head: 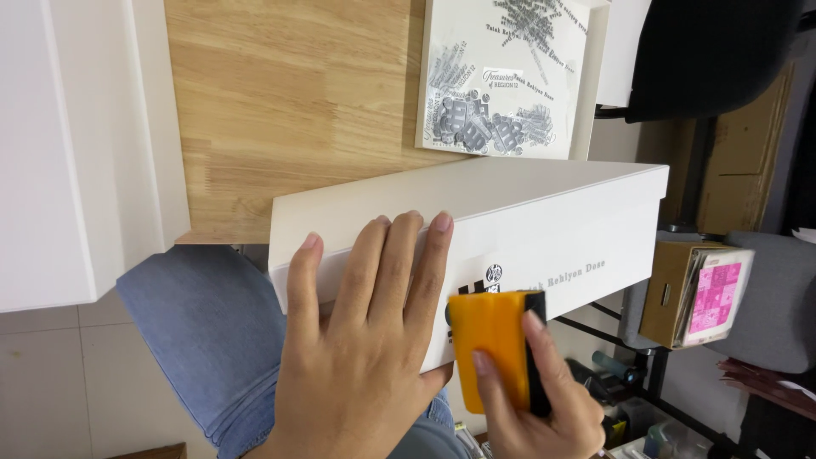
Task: Applying and smoothing labels onto white cardboard boxes using a squeegee.
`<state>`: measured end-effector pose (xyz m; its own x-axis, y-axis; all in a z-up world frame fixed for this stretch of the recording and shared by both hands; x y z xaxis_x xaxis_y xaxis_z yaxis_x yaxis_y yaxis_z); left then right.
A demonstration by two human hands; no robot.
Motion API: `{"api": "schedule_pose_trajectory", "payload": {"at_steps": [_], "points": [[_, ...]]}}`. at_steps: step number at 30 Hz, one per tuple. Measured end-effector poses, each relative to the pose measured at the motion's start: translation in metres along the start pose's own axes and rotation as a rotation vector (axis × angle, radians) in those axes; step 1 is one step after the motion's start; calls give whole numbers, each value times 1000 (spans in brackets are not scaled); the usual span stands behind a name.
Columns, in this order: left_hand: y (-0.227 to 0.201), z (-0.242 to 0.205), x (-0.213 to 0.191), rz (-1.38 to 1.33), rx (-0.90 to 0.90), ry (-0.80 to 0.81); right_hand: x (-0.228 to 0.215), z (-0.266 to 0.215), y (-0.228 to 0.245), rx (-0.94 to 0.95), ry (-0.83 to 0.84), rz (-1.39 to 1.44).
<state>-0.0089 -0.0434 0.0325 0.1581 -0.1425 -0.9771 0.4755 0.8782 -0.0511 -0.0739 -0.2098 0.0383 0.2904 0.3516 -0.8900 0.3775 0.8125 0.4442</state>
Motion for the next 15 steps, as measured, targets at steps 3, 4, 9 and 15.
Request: {"api": "schedule_pose_trajectory", "payload": {"at_steps": [3, 4, 9, 15], "points": [[-1, -1, 1, 3, 5, 15, 1, 8, -22, -54, -62, 13], [-2, -1, 1, 4, 7, 15, 1, 10, -19, -53, -63, 15], [0, 0, 2, 6, 3, -10, 5, -4, -13, -12, -41, -36], [-1, -1, 5, 3, -5, -16, 2, 8, -23, -13, -106, -34]]}}
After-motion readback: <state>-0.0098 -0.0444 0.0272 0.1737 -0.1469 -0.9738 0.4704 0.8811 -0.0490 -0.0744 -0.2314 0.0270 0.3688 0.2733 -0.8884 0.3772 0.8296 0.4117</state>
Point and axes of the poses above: each hand's wrist, its own z-axis towards the middle knuckle, its own x-axis out of the palm, y = z × x, the point moved 3 cm from there along z, towards the middle knuckle, and after that the axes turned 14 degrees about x, right-handed, at the moved point
